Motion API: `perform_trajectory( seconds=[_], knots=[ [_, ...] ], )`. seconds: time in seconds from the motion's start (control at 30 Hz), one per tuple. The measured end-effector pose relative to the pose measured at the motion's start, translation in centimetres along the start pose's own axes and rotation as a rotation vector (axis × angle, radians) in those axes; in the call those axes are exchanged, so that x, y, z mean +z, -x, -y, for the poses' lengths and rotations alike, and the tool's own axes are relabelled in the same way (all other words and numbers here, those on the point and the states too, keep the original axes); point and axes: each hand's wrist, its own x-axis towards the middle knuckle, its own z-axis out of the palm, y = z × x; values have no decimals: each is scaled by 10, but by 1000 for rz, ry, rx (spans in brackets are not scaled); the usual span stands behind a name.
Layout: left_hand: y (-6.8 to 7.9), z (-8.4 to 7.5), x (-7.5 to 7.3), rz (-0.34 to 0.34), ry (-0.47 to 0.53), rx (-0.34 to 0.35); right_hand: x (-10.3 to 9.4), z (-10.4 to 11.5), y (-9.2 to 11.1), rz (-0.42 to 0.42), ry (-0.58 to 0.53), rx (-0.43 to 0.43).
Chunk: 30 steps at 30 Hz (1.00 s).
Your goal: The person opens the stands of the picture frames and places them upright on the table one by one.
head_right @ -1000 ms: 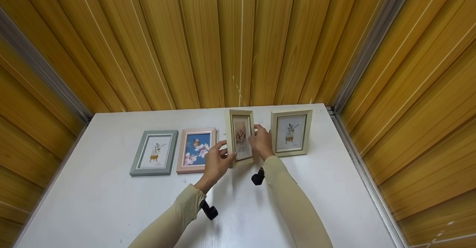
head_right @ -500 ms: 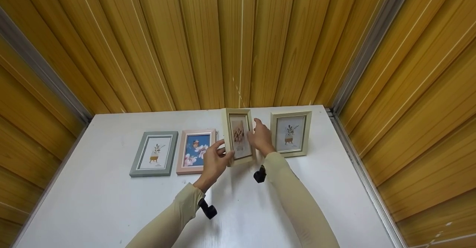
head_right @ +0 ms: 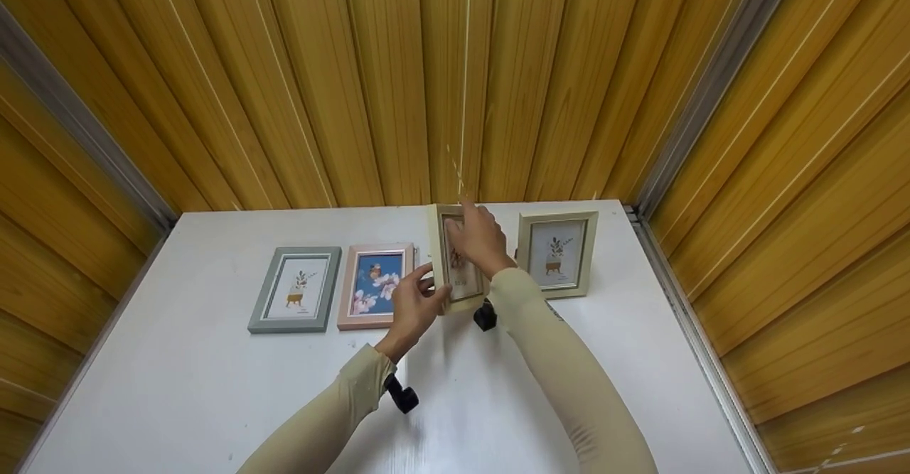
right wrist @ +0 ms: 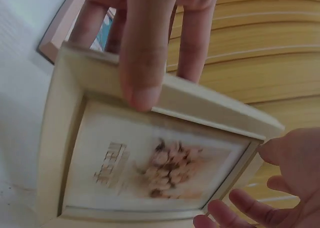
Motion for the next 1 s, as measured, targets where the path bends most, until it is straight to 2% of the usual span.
perform_trajectory(
  seconds=[0.23,0.37,0.53,0.77,1.0],
  knots=[
    [1,2,1,-6,-16,-3,6,23,-2,14,-4,17],
    [1,2,2,-9,-17,15,10,30,-2,3,30,-11],
    [0,3,4,-27,-24,36,16,32,-3,-13,73,-37],
    [-1,3,4,-32,-36,24,23,32,-6,-41,68,-40],
    [0,0,4,-19,-30,7,22,33,-7,-34,69,-36]
  ],
)
